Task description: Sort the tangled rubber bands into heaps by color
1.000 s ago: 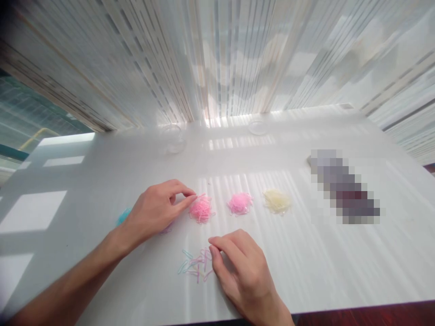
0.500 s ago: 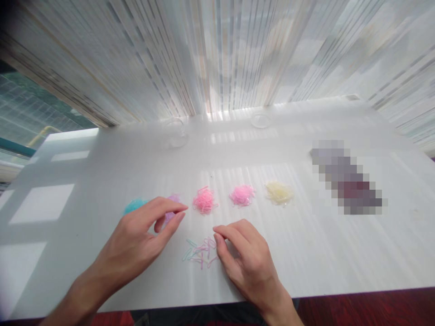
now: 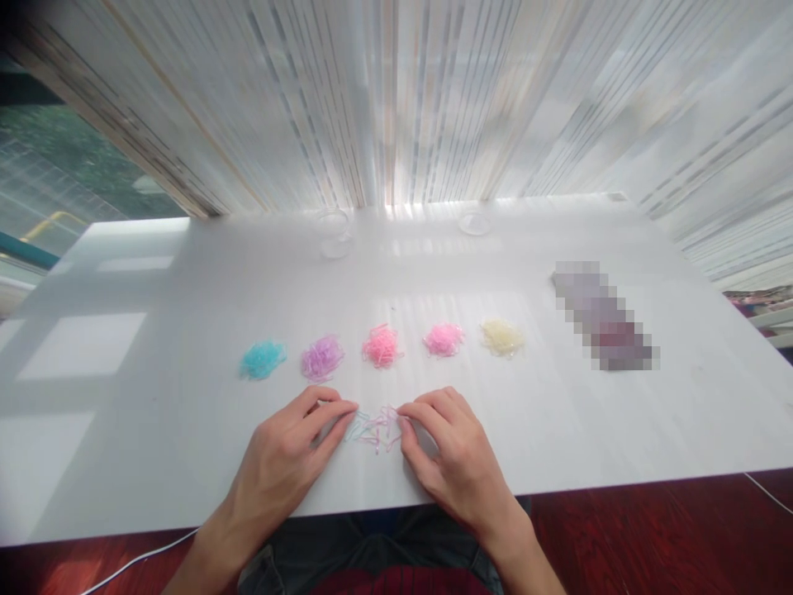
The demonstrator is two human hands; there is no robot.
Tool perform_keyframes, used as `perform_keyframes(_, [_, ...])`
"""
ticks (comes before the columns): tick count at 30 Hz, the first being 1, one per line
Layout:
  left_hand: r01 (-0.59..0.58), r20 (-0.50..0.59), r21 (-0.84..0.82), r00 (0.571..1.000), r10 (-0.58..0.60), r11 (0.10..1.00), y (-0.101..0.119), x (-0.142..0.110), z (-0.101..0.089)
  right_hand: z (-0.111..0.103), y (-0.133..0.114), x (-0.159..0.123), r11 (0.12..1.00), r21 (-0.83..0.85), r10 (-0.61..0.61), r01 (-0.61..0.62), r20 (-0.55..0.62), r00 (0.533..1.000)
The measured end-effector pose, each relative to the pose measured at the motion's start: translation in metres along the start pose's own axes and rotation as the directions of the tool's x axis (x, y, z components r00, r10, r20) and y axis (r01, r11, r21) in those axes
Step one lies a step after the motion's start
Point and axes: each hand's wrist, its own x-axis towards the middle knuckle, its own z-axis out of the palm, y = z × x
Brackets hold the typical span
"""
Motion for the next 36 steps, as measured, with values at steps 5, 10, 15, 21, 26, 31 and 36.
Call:
perform_keyframes(5, [-0.06,0.016,0.075,0.998,0.059,0.995,-0.003,0.003,0.003,0.002,0.001,0.002,1.0,0.004,0.003,-0.002,-0.056,0.998])
perform_keyframes(10, [-0.082,-0.07,-0.103,0.995,0.075,0.991,-0.001,0.001,-0.001,0.001,0.001,0.004,1.0,0.023,0.023,-0.021,-0.082,0.996])
perform_keyframes(15, [-0.105,-0.086,-0.243,0.993,0.087,0.964,0.007,-0.005,-0.008,0.002,-0.018,0.009,0.985,0.171,-0.011,0.017,-0.035,0.999])
perform_keyframes(21, [-0.086,-0.137,-0.291,0.989,0.047,0.953,0.011,-0.016,-0.015,0.005,-0.038,0.018,0.974,0.22,-0.055,0.05,0.018,0.998])
perform_keyframes(26, [0.074,-0.072,-0.451,0.99,-0.119,0.89,0.014,-0.023,-0.02,0.008,-0.044,0.017,0.971,0.229,-0.068,0.068,-0.009,0.998])
perform_keyframes(31, [0.179,-0.023,-0.621,0.969,-0.246,0.763,0.015,-0.024,-0.02,0.01,-0.052,0.014,0.958,0.279,-0.063,0.072,-0.04,0.997])
perform_keyframes(36, [0.217,-0.001,-0.667,0.957,-0.292,0.712,0.015,-0.026,-0.019,0.012,-0.056,0.016,0.956,0.286,-0.042,0.058,-0.063,0.997])
